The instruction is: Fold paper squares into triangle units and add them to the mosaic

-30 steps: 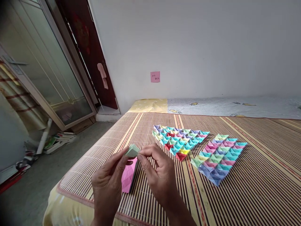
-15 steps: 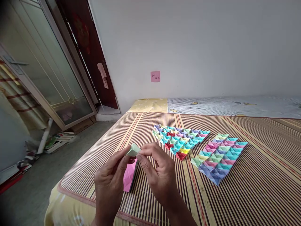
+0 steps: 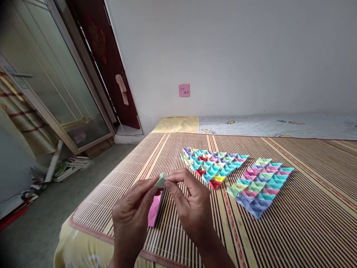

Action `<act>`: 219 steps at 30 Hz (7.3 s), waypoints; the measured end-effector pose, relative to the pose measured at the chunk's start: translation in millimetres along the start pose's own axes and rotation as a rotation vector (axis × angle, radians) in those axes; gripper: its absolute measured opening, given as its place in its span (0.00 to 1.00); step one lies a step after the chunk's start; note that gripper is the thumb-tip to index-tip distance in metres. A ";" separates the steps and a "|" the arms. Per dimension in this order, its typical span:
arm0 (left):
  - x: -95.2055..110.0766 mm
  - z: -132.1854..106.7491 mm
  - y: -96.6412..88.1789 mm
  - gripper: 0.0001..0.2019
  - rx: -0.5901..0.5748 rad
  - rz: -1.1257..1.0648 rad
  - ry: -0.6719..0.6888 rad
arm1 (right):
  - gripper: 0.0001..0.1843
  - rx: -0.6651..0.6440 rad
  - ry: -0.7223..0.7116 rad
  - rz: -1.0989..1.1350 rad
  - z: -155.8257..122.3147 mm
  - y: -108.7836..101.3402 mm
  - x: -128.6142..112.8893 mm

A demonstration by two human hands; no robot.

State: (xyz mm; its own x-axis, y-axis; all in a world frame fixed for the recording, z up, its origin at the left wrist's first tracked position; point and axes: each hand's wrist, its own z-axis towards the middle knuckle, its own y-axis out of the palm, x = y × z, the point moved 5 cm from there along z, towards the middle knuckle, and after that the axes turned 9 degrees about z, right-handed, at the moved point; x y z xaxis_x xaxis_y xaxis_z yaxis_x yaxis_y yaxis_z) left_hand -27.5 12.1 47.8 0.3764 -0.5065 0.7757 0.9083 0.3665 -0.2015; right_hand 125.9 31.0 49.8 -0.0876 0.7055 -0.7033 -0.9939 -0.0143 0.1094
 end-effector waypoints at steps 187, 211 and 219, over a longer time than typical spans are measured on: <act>96.4 -122.0 44.5 0.15 -0.333 -0.134 -0.288 | 0.21 -0.016 0.446 0.167 -118.2 -84.8 -91.6; 65.8 -126.1 61.2 0.12 -0.421 -0.736 -0.765 | 0.12 0.070 0.535 0.541 -120.9 -79.1 -79.4; 79.0 -122.4 54.9 0.14 -0.339 -0.380 -0.500 | 0.04 0.198 0.347 0.242 -117.3 -80.8 -87.3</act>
State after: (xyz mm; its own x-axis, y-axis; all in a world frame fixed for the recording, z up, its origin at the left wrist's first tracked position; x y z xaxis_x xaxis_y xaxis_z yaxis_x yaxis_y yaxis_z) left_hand 74.5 -103.2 24.8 -0.0321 -0.1023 0.9942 0.9974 -0.0678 0.0252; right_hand 205.9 -112.5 20.0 -0.3663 0.4196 -0.8305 -0.9130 0.0100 0.4078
